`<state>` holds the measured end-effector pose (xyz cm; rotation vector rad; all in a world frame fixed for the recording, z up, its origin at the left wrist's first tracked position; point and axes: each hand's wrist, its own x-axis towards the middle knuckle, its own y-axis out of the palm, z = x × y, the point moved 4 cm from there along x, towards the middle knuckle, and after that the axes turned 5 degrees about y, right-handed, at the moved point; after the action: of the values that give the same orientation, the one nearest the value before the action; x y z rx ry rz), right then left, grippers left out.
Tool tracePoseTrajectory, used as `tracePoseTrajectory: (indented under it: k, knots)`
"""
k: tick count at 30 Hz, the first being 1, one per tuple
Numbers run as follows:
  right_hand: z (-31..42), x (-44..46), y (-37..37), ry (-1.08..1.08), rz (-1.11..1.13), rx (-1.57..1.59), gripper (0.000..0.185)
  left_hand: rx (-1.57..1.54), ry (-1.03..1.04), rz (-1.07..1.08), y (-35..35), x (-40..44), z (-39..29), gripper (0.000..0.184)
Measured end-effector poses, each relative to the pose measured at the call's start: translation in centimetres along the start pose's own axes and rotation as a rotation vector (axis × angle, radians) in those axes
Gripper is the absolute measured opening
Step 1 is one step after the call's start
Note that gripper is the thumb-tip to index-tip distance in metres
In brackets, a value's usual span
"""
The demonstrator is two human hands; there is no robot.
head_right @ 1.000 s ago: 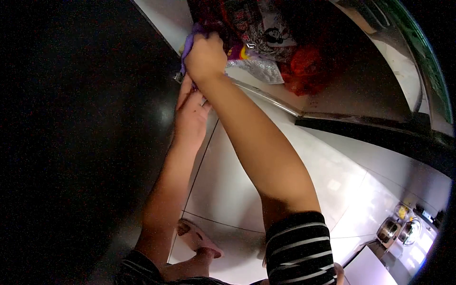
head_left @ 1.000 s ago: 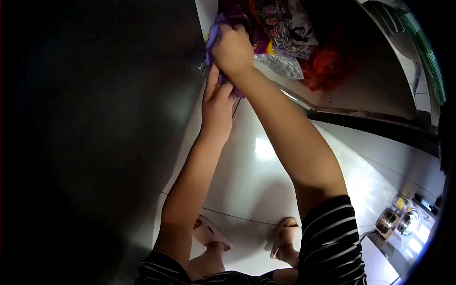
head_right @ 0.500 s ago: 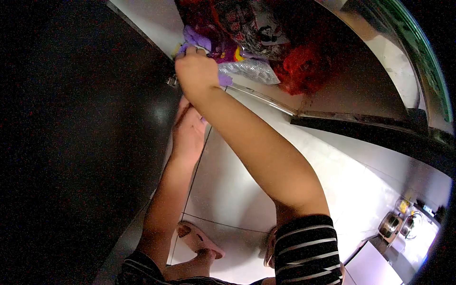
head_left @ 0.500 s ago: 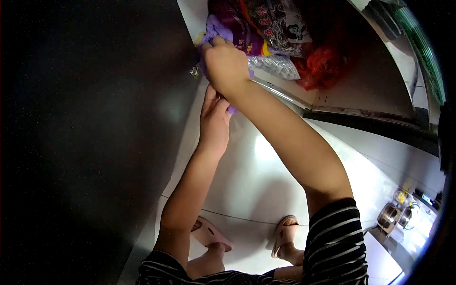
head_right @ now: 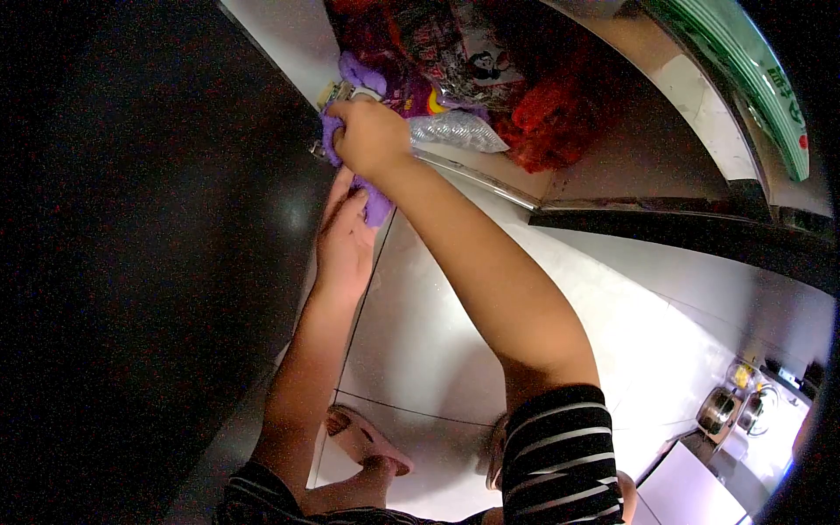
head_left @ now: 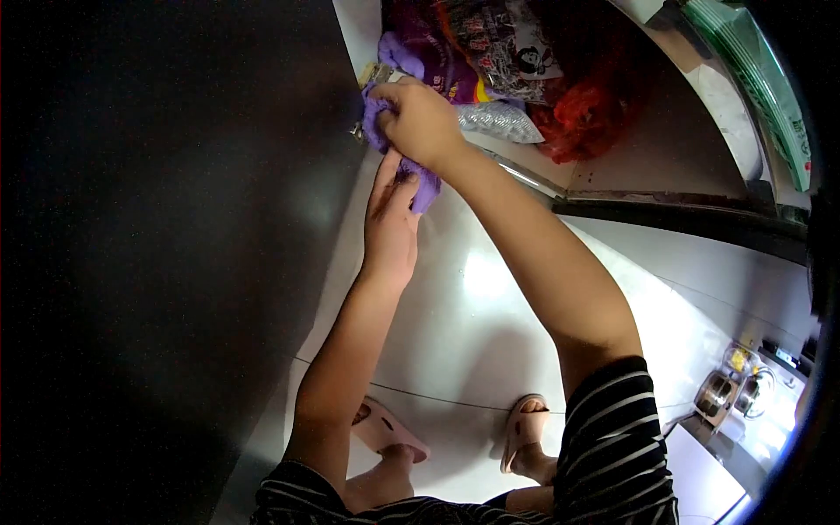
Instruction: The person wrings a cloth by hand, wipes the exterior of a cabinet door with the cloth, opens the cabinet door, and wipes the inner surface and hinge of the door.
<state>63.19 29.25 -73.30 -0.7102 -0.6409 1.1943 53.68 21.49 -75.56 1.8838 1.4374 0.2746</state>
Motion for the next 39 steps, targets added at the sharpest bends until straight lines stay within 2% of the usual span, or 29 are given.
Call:
tracePoseTrajectory:
  k: [5,8,11,14,17,20,21,24,30,35,38,39]
  knots:
    - [-0.2,-1.1,-0.2,-0.15,-0.039,-0.028,0.029,0.023,-0.043,0.035,-0.2,-0.4,0.6,0.049]
    - [-0.1,-0.8,0.2,-0.139,-0.113,-0.075,0.028,0.032,-0.023,0.039,-0.3,0.1,1.0,0.049]
    - [0.2,-0.9,1.1,-0.069,-0.226,-0.087,0.028,-0.012,-0.031,0.037,-0.8,0.7,1.0,0.049]
    - [-0.4,-0.2,1.6,0.073,-0.165,-0.029,0.032,-0.011,-0.012,-0.047,-0.8,0.8,0.8,0.048]
    - [-1.4,0.9,0.7,0.365,-0.142,0.093,0.038,0.052,0.079,-0.037,-0.3,0.7,0.0,0.052]
    - [-0.8,1.5,0.8,0.176,-0.268,0.084,0.041,0.006,0.063,0.022,0.4,1.3,-0.8,0.055]
    - [0.5,1.2,0.5,0.251,-0.185,0.003,0.04,0.006,0.058,0.01,0.2,1.2,-0.8,0.055]
    - [0.6,2.1,0.5,0.21,-0.085,-0.107,0.032,0.002,0.047,0.005,0.4,1.4,-0.9,0.053]
    - [0.3,2.1,0.8,0.019,-0.212,-0.201,0.014,0.018,-0.019,-0.01,0.8,1.4,-0.6,0.046]
    - [1.0,0.0,-0.1,-0.165,0.024,-0.32,0.021,0.06,-0.018,-0.001,0.3,0.5,0.7,0.043]
    - [-0.3,-0.1,0.4,-0.201,-0.13,-0.221,0.023,0.031,-0.08,0.002,-0.3,1.0,1.4,0.042]
    - [-0.6,-0.2,0.5,-0.129,-0.139,-0.173,0.024,0.019,-0.069,0.001,-0.4,1.0,1.4,0.044]
